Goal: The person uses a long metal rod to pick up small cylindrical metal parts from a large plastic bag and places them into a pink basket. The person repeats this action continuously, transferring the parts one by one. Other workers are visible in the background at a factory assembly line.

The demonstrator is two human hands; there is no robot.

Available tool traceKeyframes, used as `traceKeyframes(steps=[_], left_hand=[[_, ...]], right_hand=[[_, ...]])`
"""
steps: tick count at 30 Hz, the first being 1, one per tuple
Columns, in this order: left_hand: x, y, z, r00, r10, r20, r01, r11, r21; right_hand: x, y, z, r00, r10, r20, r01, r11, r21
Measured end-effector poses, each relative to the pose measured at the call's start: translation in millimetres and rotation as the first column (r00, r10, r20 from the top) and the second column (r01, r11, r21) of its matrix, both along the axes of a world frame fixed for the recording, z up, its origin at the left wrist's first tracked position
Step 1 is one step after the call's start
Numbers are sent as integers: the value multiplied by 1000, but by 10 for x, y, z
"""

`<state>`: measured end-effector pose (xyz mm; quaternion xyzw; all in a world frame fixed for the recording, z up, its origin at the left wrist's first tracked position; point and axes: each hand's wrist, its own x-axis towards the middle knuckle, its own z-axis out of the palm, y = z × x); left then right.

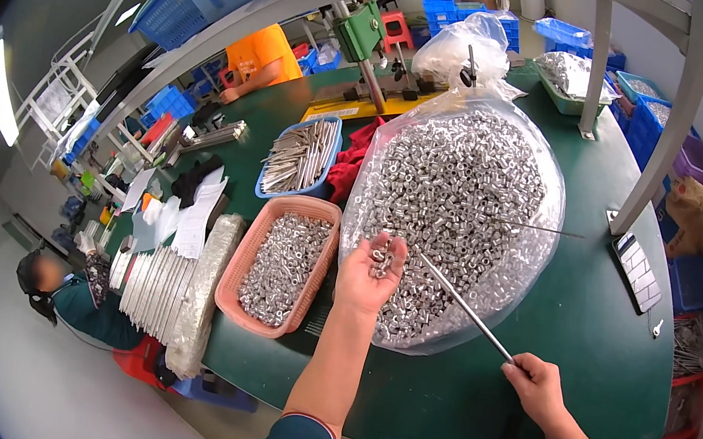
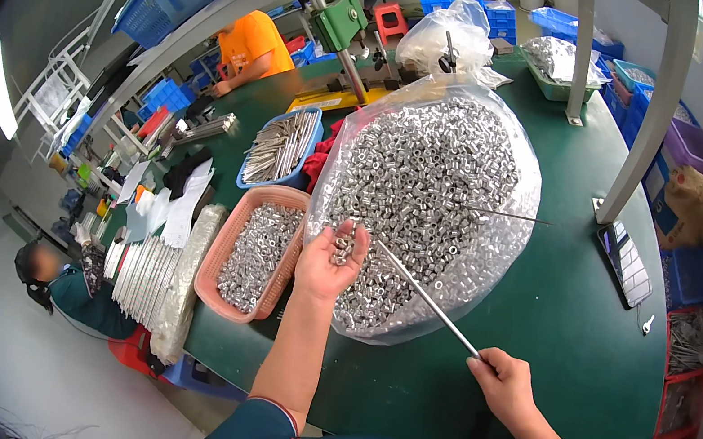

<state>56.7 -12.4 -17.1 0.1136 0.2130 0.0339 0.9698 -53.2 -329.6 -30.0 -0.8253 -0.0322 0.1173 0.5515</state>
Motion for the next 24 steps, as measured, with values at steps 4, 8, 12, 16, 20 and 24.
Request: traceKeyframes(steps=[4, 8, 12, 16, 20, 24], left_hand=[[-34, -50, 35, 981, -190, 39, 187, 980, 69], [-64, 39, -11, 885, -441, 152, 411, 891, 194], [-104, 0, 59, 852, -506, 132, 396, 788, 471], [-147, 10, 109, 806, -570, 159, 407, 729, 550], [-129, -59, 33, 800, -570, 184, 424, 756, 498], [-122, -102, -9, 808, -560, 183, 426, 770, 476]], right_hand=[[-3, -5, 8, 1000, 3, 4, -3, 1000, -14], [-8, -15, 6, 1000, 11, -4, -11, 1000, -9], [-13, -6, 30, 1000, 12, 6, -12, 1000, 0], [-6, -8, 19, 999, 28, 31, -28, 999, -18], [-1, -8, 34, 999, 37, 29, -36, 999, -32], [-2, -3, 47, 999, 35, 26, -34, 999, -36]])
